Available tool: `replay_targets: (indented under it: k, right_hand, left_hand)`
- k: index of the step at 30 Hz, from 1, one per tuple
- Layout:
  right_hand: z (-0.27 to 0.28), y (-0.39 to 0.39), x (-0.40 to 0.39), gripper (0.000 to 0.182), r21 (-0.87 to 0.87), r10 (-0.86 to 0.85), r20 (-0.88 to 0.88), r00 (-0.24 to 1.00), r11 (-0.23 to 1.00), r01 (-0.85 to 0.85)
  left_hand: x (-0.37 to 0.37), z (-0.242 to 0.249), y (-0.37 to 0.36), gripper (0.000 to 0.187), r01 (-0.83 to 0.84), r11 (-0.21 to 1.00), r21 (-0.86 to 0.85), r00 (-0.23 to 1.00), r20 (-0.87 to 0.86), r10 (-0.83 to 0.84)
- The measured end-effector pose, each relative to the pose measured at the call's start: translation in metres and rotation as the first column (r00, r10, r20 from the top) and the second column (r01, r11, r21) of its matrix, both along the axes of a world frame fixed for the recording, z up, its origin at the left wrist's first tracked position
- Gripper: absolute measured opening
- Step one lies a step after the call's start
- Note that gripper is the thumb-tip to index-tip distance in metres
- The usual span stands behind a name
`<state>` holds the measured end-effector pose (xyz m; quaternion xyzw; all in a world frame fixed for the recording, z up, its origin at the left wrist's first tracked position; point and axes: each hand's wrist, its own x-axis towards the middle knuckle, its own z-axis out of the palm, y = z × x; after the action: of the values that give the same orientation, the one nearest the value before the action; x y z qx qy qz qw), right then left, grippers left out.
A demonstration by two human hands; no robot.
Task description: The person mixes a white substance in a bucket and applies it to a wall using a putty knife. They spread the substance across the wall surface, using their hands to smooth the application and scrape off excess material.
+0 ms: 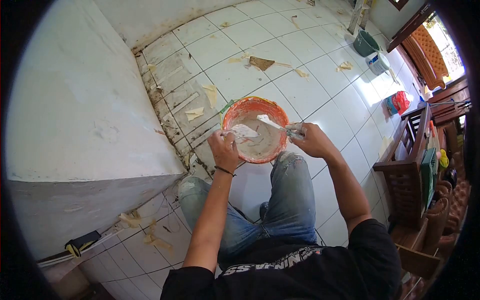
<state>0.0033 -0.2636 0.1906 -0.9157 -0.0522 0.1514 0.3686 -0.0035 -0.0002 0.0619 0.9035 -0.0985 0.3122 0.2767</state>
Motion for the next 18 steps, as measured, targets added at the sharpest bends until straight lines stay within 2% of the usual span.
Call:
replay_targets:
  k: [1,3,5,6,7,9,10,12,13,15,16,18]
  right_hand:
    - [0.009,0.000,0.000,0.032,-0.044,0.016,-0.055,0.998,0.999,-0.018]
    - [0.006,0.001,-0.002,0.032,-0.048,0.042,-0.061,0.997,0.998,-0.044]
    - [-0.013,0.000,-0.003,0.034,-0.131,0.154,0.006,0.988,0.980,-0.152]
    - [-0.014,0.006,-0.004,0.034,-0.140,0.106,-0.071,0.992,0.984,-0.115]
    - [-0.014,0.012,-0.004,0.034,-0.137,0.104,-0.072,0.992,0.984,-0.113]
    - [-0.010,0.022,-0.004,0.029,-0.028,0.118,-0.089,0.989,0.992,-0.121]
    - [-0.015,0.023,-0.003,0.029,-0.027,0.115,-0.092,0.989,0.993,-0.118]
    - [-0.033,0.024,-0.001,0.028,-0.090,0.161,-0.078,0.984,0.982,-0.167]
    - [-0.042,0.024,-0.001,0.028,-0.090,0.160,-0.079,0.984,0.982,-0.167]
    - [-0.054,0.026,-0.006,0.029,-0.127,0.140,-0.069,0.988,0.981,-0.148]
    - [-0.055,0.026,-0.009,0.029,-0.128,0.142,-0.071,0.987,0.980,-0.151]
    - [-0.055,0.029,-0.014,0.030,-0.129,0.139,-0.117,0.983,0.980,-0.153]
  left_hand:
    - [0.003,-0.004,0.002,0.021,0.001,1.000,0.002,1.000,0.004,-0.001]
    - [0.007,-0.019,0.004,0.022,-0.033,0.985,-0.171,0.967,-0.256,-0.013]
    - [0.007,-0.019,0.002,0.021,-0.065,0.972,-0.224,0.964,-0.266,0.003]
    - [0.007,-0.020,0.002,0.019,-0.100,0.956,-0.277,0.960,-0.279,0.020]
    - [0.008,-0.027,0.003,0.019,-0.098,0.957,-0.275,0.960,-0.280,0.018]
    - [0.013,-0.041,0.007,0.015,-0.078,0.938,-0.338,0.984,-0.175,0.019]
    - [0.011,-0.045,0.007,0.015,-0.077,0.938,-0.338,0.984,-0.179,0.016]
    - [0.008,-0.053,0.008,0.012,-0.233,0.792,-0.565,0.892,-0.449,-0.058]
    - [0.007,-0.061,0.009,0.012,-0.232,0.792,-0.565,0.891,-0.450,-0.059]
    - [0.007,-0.070,0.011,0.020,-0.318,0.703,-0.636,0.862,-0.503,-0.065]
    - [0.006,-0.072,0.009,0.020,-0.321,0.701,-0.637,0.861,-0.504,-0.064]
    - [0.003,-0.074,0.003,0.028,-0.318,0.881,-0.350,0.935,-0.270,0.230]
